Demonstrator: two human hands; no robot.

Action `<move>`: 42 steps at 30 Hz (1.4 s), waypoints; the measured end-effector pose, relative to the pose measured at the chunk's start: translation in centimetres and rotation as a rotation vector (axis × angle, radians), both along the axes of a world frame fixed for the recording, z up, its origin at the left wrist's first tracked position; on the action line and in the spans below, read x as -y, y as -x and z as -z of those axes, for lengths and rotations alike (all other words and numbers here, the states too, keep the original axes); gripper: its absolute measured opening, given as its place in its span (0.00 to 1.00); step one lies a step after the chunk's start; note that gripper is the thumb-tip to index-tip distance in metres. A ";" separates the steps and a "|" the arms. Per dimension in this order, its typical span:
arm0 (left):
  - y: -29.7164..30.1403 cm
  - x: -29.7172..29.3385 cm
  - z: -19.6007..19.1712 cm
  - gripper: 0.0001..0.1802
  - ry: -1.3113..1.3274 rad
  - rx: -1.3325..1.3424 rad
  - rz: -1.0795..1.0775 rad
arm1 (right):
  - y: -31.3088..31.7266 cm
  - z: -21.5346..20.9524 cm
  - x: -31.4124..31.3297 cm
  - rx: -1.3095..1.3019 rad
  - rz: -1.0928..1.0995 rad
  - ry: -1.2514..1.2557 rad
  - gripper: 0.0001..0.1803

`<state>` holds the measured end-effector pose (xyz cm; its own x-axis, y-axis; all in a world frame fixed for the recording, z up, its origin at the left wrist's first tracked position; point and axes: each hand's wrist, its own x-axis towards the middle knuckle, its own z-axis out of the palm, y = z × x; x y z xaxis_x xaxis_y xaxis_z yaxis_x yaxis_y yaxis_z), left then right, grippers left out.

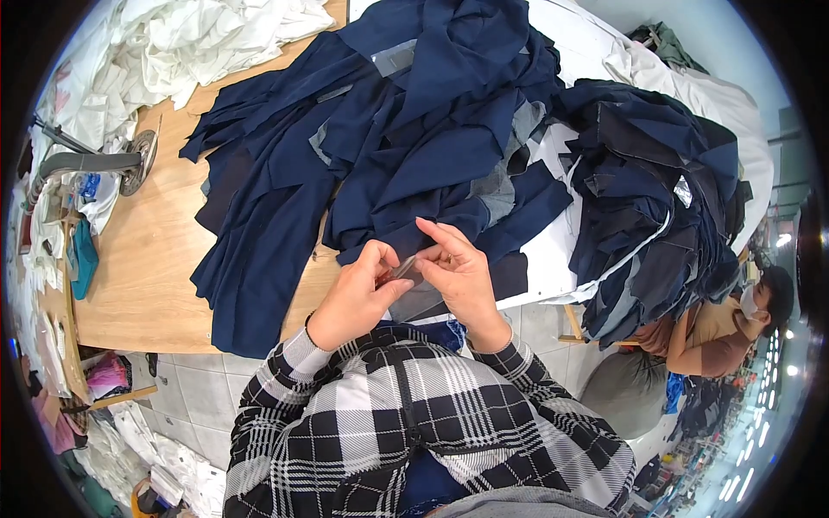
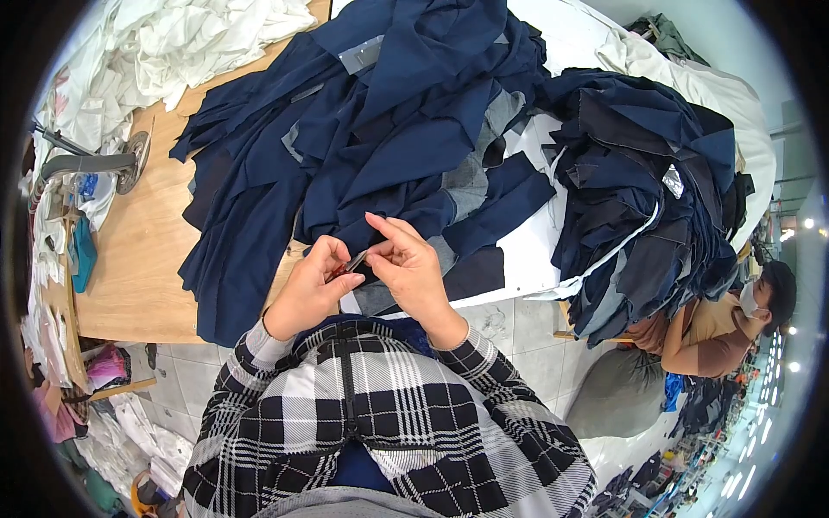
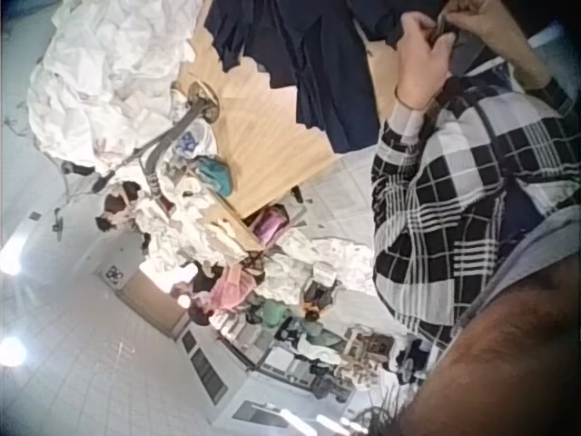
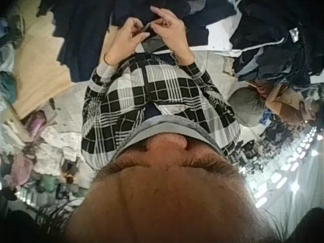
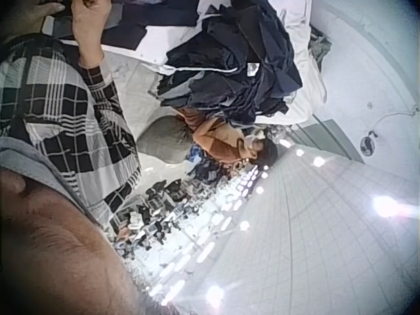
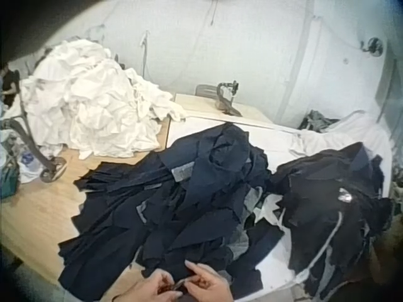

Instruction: Trimming excess threads and small sections of blue fabric pieces using snips in a factory setting.

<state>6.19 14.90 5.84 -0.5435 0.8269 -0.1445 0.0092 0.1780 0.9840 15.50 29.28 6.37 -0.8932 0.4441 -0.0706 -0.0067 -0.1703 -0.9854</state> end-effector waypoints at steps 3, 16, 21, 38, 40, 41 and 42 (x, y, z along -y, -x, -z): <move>0.0 -0.1 0.1 0.15 -0.012 0.012 0.009 | 0.0 0.3 0.0 -0.005 -0.017 -0.020 0.27; 0.6 0.1 0.6 0.16 -0.020 0.081 0.048 | -0.2 0.5 -0.1 0.017 -0.078 -0.051 0.28; 0.7 0.3 0.7 0.16 0.004 0.094 0.048 | -0.3 0.4 -0.3 0.011 -0.070 -0.050 0.28; 0.6 1.9 -3.2 0.38 -0.007 -0.305 -0.245 | -0.7 -1.0 1.1 -0.029 -0.193 0.062 0.28; 0.7 2.5 -1.6 0.31 -0.064 -0.038 -0.215 | -0.7 -0.7 1.5 -0.070 -0.242 -0.093 0.27; 0.6 2.7 -1.0 0.18 -0.088 0.031 -0.228 | -0.6 -1.0 1.7 -0.122 -0.213 -0.056 0.24; 0.5 3.1 -0.8 0.13 -0.139 0.109 -0.284 | -0.7 -1.5 1.5 -0.098 -0.254 -0.120 0.23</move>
<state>5.69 11.77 6.59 -0.7424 0.6606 -0.1113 -0.1284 0.0227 0.9915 16.19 27.81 7.86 -0.9767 0.2055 0.0613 -0.0753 -0.0610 -0.9953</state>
